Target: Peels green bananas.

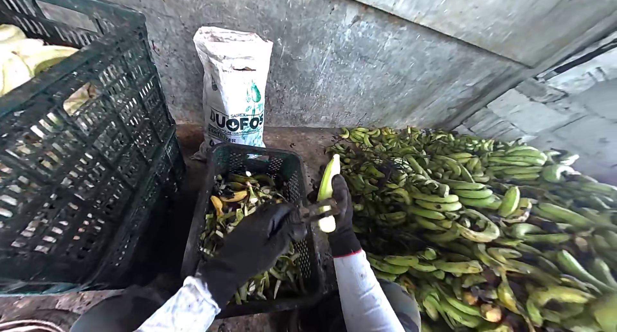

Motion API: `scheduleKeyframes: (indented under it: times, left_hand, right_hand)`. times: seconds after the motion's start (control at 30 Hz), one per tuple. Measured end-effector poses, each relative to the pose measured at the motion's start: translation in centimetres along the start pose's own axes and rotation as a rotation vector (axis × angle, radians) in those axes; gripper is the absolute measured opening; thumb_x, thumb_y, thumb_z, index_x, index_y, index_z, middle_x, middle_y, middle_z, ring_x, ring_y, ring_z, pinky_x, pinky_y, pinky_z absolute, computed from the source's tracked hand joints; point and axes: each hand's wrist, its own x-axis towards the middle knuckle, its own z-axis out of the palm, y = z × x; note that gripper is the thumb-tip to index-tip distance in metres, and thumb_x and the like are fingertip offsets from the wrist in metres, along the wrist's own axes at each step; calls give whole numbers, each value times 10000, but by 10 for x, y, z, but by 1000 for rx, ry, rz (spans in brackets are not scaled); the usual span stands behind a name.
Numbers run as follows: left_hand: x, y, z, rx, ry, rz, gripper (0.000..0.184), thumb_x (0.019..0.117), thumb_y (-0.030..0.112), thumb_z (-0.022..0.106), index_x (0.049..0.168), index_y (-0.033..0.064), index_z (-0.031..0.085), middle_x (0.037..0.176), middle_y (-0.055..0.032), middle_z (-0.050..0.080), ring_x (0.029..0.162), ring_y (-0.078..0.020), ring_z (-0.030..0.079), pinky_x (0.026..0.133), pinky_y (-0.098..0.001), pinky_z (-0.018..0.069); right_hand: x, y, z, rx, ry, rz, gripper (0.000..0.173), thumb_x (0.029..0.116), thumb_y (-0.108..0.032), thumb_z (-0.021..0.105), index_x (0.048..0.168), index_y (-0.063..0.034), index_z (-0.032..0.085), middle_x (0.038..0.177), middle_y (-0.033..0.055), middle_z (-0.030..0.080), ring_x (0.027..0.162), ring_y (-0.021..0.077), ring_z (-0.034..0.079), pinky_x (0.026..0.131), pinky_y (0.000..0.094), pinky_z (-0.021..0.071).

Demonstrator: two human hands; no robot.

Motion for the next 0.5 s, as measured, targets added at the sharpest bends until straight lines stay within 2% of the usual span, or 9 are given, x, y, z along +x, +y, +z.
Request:
scheduleKeyframes:
  times: [0.1,0.17,0.2,0.27,0.3,0.37,0.43,0.47,0.5]
  left_hand:
    - [4,-2,1,61,-10,19,627,989,632,515,1434,195,582,1294,-80,643,1119,-206,651,980,-458,538]
    - [15,-14,-5,202,78,12,605,998,599,521,1443,194,582,1303,-123,647,1142,-286,651,991,-531,523]
    - [21,-23,-9,283,175,7,573,1000,560,545,1430,184,599,1284,-150,659,1137,-336,655,978,-573,518]
    - [35,-44,-20,360,376,-55,491,1005,437,593,1420,176,603,1275,-203,653,1113,-413,653,928,-639,516]
    - [39,-52,-28,355,438,-114,503,1011,468,588,1427,185,579,1288,-208,633,1103,-416,652,905,-656,528]
    - [36,-50,-39,274,463,-164,572,1004,538,572,1447,176,553,1316,-220,606,1097,-425,646,882,-677,520]
    - [25,-42,-34,209,372,-137,583,992,620,515,1398,208,587,1236,-136,660,1054,-324,669,870,-608,549]
    - [20,-36,-26,150,312,-96,585,987,636,502,1357,194,606,1173,-107,669,1009,-273,670,857,-553,560]
    - [14,-29,-18,101,244,-72,601,994,618,499,1405,190,593,1222,-102,672,1053,-251,673,910,-525,557]
  right_hand:
    - [-3,6,6,-24,-60,-62,542,995,-425,539,1370,-44,450,959,9,669,780,86,672,701,280,602]
    - [-19,13,17,51,-200,-45,356,991,-291,588,1271,-74,550,971,-24,705,826,67,679,740,273,594]
    - [-29,14,26,117,-257,44,274,1002,-204,559,1231,-55,578,942,-7,711,791,74,678,706,262,591]
    - [-45,14,39,276,-340,324,347,989,-322,579,1221,-65,556,855,39,712,635,123,678,537,267,579]
    - [-50,16,40,334,-373,383,457,916,-396,680,1222,-83,547,861,62,729,628,157,695,521,293,582]
    - [-48,22,36,354,-347,285,542,848,-446,771,1216,-99,574,909,34,741,716,135,717,599,295,608]
    - [-33,27,27,184,-198,38,576,918,-499,685,1282,-82,526,981,-26,702,830,51,683,721,251,598]
    - [-23,25,25,91,-90,-73,570,972,-461,612,1345,-53,474,1031,-29,672,884,29,659,777,242,584]
    - [-14,19,27,19,25,-150,540,1008,-382,542,1400,-35,413,1072,-7,644,916,33,648,807,249,580]
